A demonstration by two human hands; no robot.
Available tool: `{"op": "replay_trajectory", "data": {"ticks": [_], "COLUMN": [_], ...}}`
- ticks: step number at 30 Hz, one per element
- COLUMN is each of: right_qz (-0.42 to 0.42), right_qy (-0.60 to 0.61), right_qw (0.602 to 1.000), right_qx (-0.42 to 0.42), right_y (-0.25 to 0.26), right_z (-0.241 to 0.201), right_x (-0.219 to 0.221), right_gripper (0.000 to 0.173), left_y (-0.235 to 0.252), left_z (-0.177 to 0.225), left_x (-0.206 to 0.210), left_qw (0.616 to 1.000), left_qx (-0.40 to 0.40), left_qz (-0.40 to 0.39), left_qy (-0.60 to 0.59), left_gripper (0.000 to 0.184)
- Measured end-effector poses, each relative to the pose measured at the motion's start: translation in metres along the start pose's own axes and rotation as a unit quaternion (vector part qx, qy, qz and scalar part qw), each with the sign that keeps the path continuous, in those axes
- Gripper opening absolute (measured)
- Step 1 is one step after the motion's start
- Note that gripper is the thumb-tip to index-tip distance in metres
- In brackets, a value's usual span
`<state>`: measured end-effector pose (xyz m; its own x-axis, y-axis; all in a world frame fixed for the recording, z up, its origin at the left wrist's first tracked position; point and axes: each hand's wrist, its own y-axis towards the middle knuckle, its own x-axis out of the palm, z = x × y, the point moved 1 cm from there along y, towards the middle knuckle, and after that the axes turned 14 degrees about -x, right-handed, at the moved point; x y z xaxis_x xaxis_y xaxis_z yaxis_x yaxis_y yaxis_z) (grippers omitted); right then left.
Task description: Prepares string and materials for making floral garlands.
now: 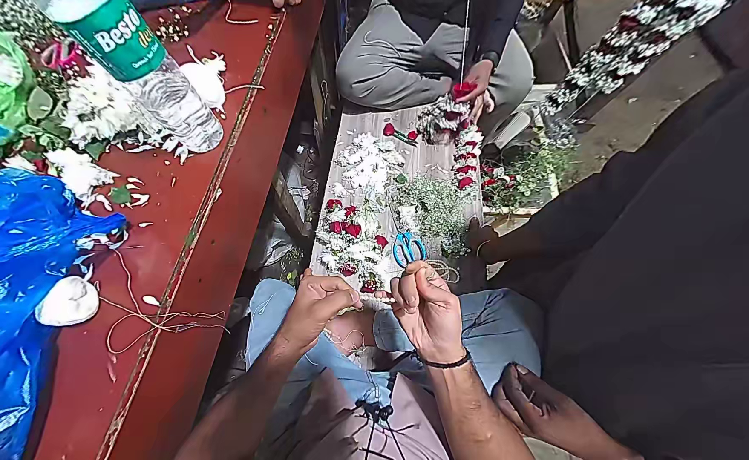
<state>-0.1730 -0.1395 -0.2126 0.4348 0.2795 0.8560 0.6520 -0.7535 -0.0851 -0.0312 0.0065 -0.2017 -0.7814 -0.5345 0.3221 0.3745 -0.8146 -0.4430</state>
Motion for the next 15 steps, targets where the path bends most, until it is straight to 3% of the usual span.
{"op": "replay_trajectory", "data": {"ticks": [15], "right_qz": [-0.021], "right_qy": [0.024], "right_qw": [0.999], "right_qx": [0.011], "right_y": [0.0021], "right_z": [0.0051], "right_x": [-0.0030], "right_gripper": [0.022], "left_y": [0.0005], "left_z": [-0.0015], "left_x": [-0.0014], "left_qw": [1.000], "left_qx": [0.001], "left_qz": [0.004], "left_qy": [-0.003], "left_gripper": [0.016]}}
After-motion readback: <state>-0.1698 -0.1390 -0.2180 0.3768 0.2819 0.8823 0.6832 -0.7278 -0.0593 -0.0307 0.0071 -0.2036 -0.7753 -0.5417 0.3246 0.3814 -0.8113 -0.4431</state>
